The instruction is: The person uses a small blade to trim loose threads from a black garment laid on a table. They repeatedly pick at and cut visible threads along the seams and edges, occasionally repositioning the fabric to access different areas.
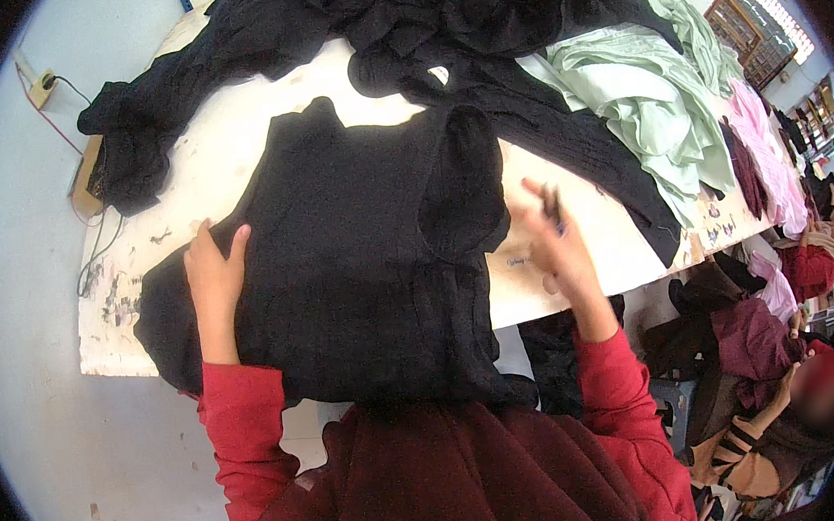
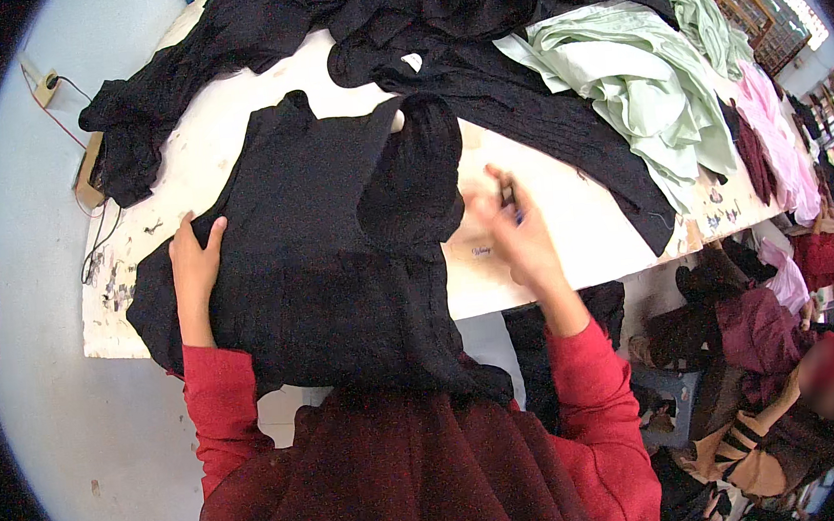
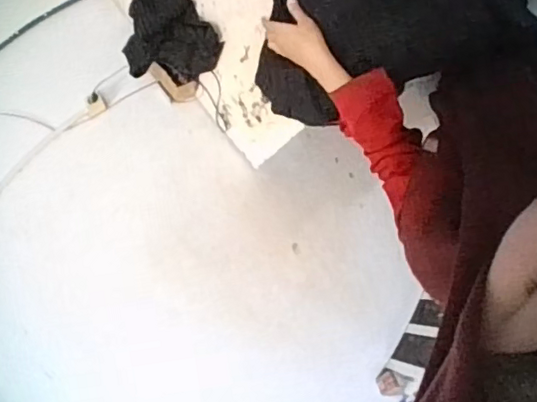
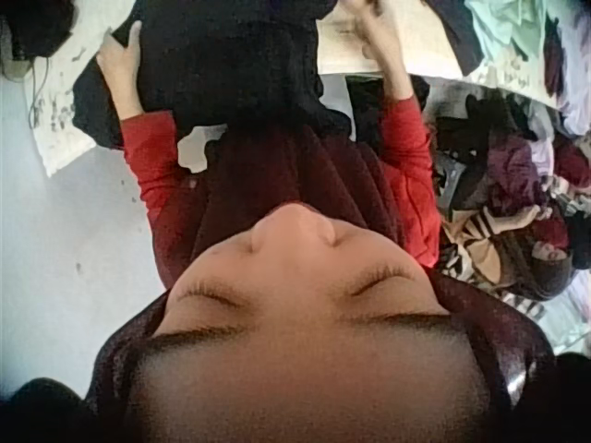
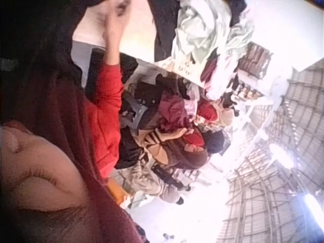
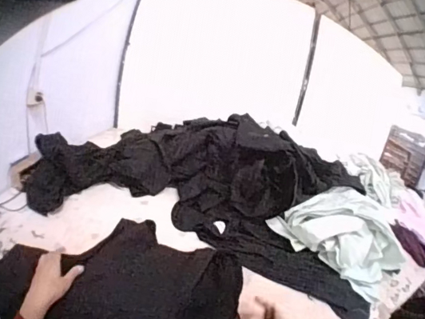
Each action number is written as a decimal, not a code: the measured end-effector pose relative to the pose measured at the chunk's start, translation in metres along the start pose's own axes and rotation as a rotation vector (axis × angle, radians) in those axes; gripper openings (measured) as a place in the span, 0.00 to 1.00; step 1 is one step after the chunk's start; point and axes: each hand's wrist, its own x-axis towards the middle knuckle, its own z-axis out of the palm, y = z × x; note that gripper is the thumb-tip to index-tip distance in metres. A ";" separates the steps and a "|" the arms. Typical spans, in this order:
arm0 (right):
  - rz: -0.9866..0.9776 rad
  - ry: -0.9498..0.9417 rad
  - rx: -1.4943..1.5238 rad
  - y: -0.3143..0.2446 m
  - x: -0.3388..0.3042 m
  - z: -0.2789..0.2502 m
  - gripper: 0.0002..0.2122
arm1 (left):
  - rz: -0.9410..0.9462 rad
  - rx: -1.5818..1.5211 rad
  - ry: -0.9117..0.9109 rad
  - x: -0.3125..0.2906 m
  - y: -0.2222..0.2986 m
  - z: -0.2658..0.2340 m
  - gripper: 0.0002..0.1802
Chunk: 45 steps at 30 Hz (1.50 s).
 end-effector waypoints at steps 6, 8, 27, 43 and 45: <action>0.124 -0.121 0.322 -0.034 -0.019 0.029 0.27 | 0.076 -0.318 0.403 0.011 0.019 -0.039 0.16; -0.030 0.045 0.338 -0.059 -0.007 0.017 0.21 | 0.177 -0.359 0.630 0.022 0.016 -0.070 0.15; -0.581 -0.390 -0.987 -0.001 -0.017 0.006 0.21 | 0.634 -0.003 -0.414 -0.077 0.063 -0.013 0.40; -0.082 -0.171 -0.612 -0.009 -0.007 0.019 0.13 | 0.894 -0.458 -0.436 -0.132 0.108 -0.027 0.29; -0.039 -0.180 -0.612 -0.009 -0.006 0.018 0.12 | 0.900 -0.412 -0.462 -0.142 0.108 -0.011 0.29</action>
